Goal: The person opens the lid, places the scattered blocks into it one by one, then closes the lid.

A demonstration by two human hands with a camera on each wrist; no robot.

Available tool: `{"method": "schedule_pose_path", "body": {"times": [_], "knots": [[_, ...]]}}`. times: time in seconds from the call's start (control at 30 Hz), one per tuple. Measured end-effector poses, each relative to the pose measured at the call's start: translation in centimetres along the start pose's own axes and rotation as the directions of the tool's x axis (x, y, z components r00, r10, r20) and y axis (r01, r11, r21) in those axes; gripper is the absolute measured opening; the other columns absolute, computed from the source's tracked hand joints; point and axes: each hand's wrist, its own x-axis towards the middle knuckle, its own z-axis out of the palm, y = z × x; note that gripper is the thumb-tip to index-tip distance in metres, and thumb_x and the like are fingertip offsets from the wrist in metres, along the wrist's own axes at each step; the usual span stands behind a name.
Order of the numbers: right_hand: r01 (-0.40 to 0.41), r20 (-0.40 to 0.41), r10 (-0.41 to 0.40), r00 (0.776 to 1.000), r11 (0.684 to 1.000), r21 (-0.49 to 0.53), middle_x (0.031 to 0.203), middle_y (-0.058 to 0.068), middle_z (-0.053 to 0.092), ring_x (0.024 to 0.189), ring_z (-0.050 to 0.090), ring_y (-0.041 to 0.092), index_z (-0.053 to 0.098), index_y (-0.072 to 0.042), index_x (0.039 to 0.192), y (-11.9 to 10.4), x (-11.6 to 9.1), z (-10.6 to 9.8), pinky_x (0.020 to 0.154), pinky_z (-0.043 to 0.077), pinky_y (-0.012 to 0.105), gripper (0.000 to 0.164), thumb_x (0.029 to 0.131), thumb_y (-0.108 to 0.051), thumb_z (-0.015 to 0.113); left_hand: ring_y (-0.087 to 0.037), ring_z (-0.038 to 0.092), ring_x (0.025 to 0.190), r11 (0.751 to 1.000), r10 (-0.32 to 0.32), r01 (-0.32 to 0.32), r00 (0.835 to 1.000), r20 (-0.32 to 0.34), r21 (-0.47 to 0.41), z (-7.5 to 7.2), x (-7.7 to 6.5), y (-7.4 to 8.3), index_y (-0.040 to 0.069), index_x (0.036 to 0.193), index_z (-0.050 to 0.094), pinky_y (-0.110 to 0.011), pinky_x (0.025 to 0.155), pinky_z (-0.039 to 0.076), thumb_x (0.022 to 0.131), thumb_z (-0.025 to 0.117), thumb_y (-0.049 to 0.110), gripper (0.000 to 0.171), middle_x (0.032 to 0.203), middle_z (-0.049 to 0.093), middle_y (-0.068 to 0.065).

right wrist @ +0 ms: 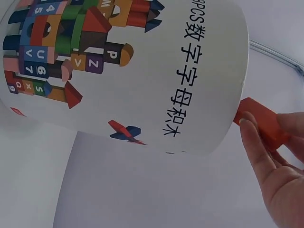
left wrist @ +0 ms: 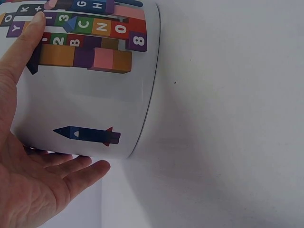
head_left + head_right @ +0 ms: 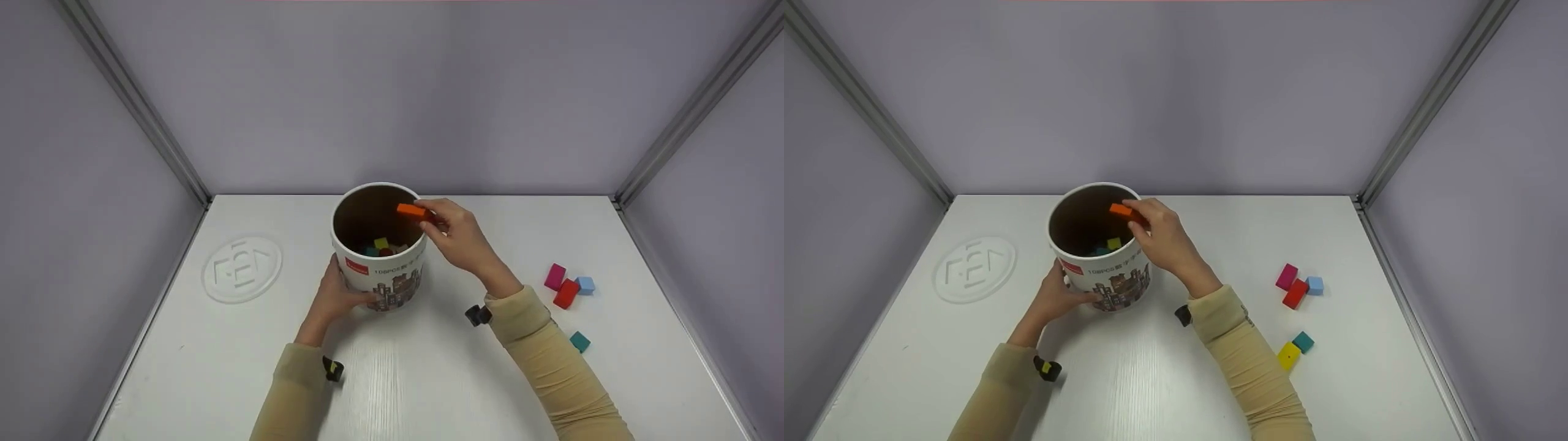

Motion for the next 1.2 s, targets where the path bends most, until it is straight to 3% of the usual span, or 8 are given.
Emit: {"method": "schedule_pose_path", "body": {"times": [0.2,0.33,0.57,0.73,0.93,1.2], "knots": [[0.017,0.101,-0.023,0.995,0.998,0.061,0.125,0.014,0.061,0.109,0.063,0.025,0.06,-0.001,0.132,0.4,-0.5,-0.1,0.095,0.052,0.032,0.036,0.096,-0.007,0.063,-0.018,0.041,0.133,1.0,-0.005,0.005,1.0,0.003,-0.006,0.0,0.0,-0.2,0.013,0.153,0.023,-0.043,0.116,0.029,0.055,0.098,0.036,0.125,0.143,0.045,0.001],[0.037,0.086,-0.041,0.995,0.998,0.054,0.121,0.014,0.063,0.109,0.063,0.024,0.064,-0.003,0.126,0.5,-1.2,-0.6,0.094,0.053,0.03,0.03,0.097,-0.009,0.063,-0.017,0.041,0.134,1.0,-0.014,0.014,1.0,0.0,-0.003,0.1,0.0,-0.3,0.012,0.153,0.023,-0.04,0.116,0.028,0.055,0.098,0.036,0.126,0.144,0.044,0.002],[0.022,0.058,-0.02,0.998,0.999,-0.025,0.122,0.01,0.063,0.111,0.061,0.025,0.065,-0.004,0.124,1.1,-3.3,-2.1,0.091,0.055,0.045,0.03,0.095,-0.011,0.067,-0.016,0.04,0.134,1.0,0.001,-0.001,1.0,0.002,-0.015,0.1,0.2,-0.5,0.011,0.153,0.022,-0.04,0.116,0.027,0.056,0.097,0.037,0.126,0.144,0.044,0.003],[-0.038,0.068,0.045,0.997,0.994,-0.105,0.129,0.008,0.059,0.114,0.058,0.025,0.062,-0.007,0.129,2.1,-5.5,-3.3,0.093,0.053,0.047,0.037,0.094,-0.014,0.068,-0.016,0.04,0.133,1.0,0.007,-0.007,1.0,0.008,-0.026,0.0,0.1,-0.7,0.011,0.153,0.022,-0.04,0.115,0.028,0.056,0.096,0.04,0.125,0.142,0.045,0.004],[-0.145,0.095,0.163,0.982,0.973,-0.178,0.137,0.014,0.052,0.117,0.055,0.034,0.056,-0.007,0.136,3.7,-8.7,-4.4,0.097,0.05,0.052,0.046,0.093,-0.016,0.07,-0.016,0.038,0.135,0.999,0.03,-0.03,1.0,0.008,-0.04,-0.1,0.1,-1.0,0.012,0.153,0.022,-0.042,0.116,0.026,0.056,0.095,0.044,0.126,0.143,0.044,0.004],[-0.349,0.074,0.384,0.92,0.892,-0.289,0.142,0.02,0.045,0.132,0.042,0.039,0.051,-0.007,0.141,6.9,-13.3,-5.5,0.103,0.043,0.056,0.051,0.094,-0.017,0.068,-0.017,0.039,0.135,0.999,0.034,-0.034,0.999,0.004,-0.03,-0.1,0.1,-0.8,0.01,0.154,0.022,-0.042,0.116,0.026,0.056,0.096,0.043,0.127,0.143,0.044,0.004]]}}
